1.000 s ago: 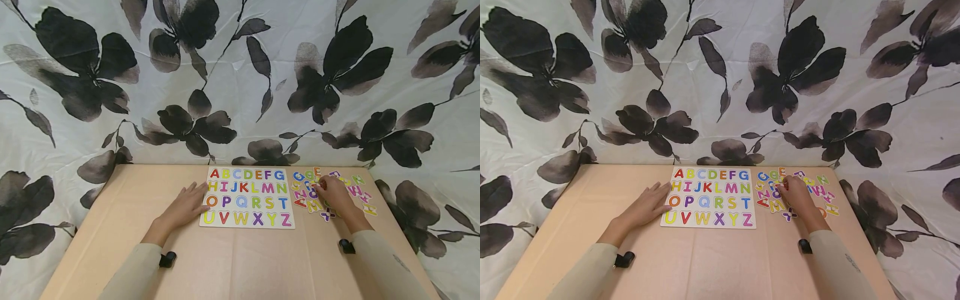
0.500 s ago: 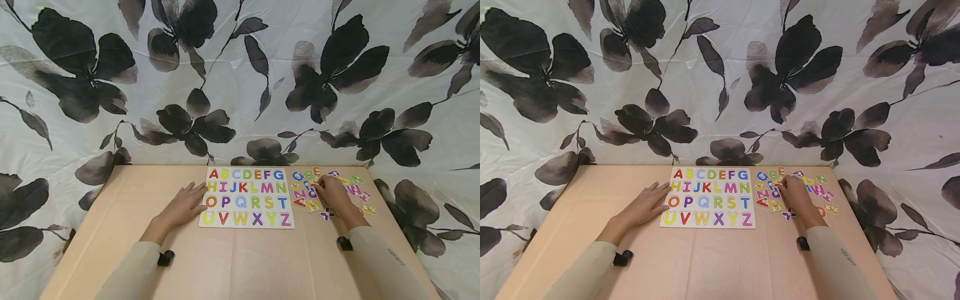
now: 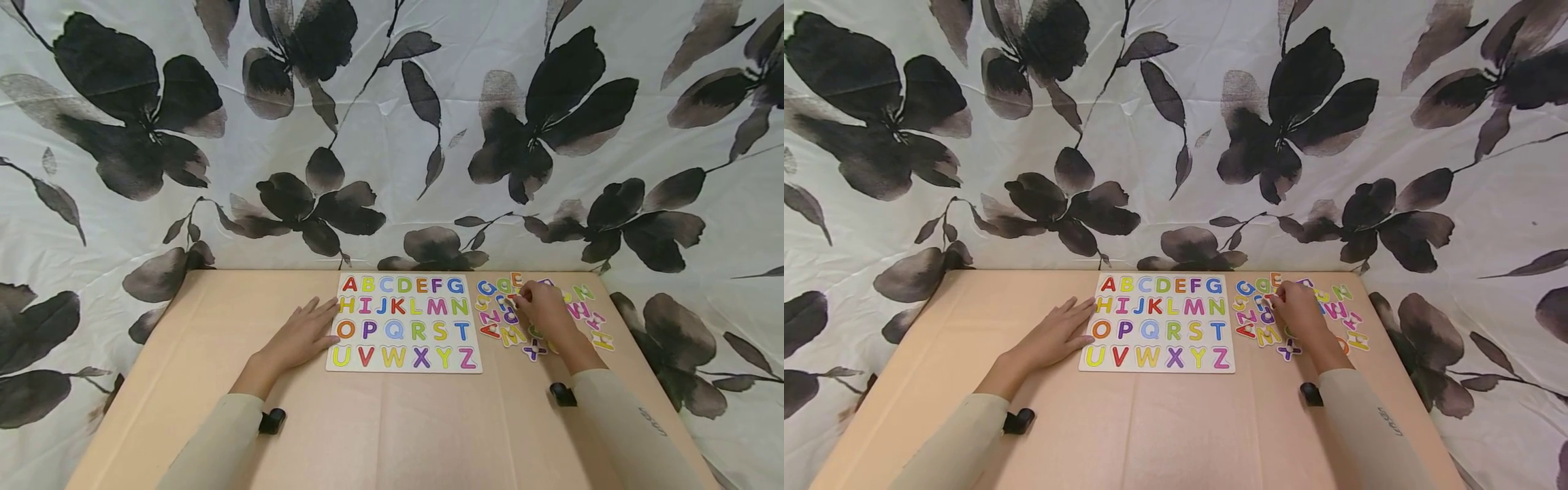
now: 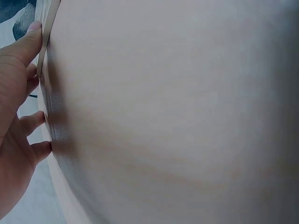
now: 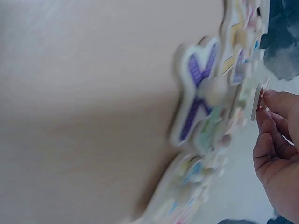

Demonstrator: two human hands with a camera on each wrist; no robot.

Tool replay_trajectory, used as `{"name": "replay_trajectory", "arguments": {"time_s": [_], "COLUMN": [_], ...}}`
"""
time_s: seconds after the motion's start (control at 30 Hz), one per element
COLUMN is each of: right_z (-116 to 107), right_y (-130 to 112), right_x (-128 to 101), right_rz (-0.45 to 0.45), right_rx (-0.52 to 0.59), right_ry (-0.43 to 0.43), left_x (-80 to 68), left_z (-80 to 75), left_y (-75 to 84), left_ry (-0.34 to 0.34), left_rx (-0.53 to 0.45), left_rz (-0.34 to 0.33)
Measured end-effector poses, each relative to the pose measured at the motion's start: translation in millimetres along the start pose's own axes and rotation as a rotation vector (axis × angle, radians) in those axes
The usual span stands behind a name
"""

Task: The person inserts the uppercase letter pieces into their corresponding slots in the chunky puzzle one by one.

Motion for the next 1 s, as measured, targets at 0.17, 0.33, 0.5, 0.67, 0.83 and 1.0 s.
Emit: {"name": "replay_trajectory", "arguments": {"time_s": [0.17,0.33,0.5,0.67,0.83,1.0], "right_z": [1.8,9.7,19.1,27.8,42.7,63.1], "right_y": [-30.4,-65.1,-92.9,-123.8,-159.1,-198.7], "right_x": [2.5,3.9,6.4,6.6,6.5,6.5], "right_rz": [-0.074,-0.131,-0.156,-0.218,-0.256,-0.282], "right_rx": [0.022,0.065,0.109,0.116,0.129,0.187], "right_ry": [0.015,0.020,0.025,0.056,0.046,0.026], "left_x": [-1.5,-1.1,1.0,1.2,0.1,-1.8], "left_z": [-0.6,0.7,2.9,2.8,1.9,0.7], "left_y": [-0.4,-0.9,-1.1,-1.6,-1.2,-0.6], "left_ry": [-0.004,-0.011,-0.018,-0.022,-0.024,-0.026], "left_rx": [0.005,0.004,-0.002,0.001,-0.001,-0.006], "left_rz": [-0.004,-0.004,-0.010,-0.009,-0.005,-0.005]}}
Point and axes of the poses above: each hand's wrist, its own x-axis towards the middle knuckle, its own z-axis out of the palm, y = z × x, the point moved 9 cm from there along x, towards the middle knuckle, and after that the axes turned 10 degrees about y, right-handed, at the moved point
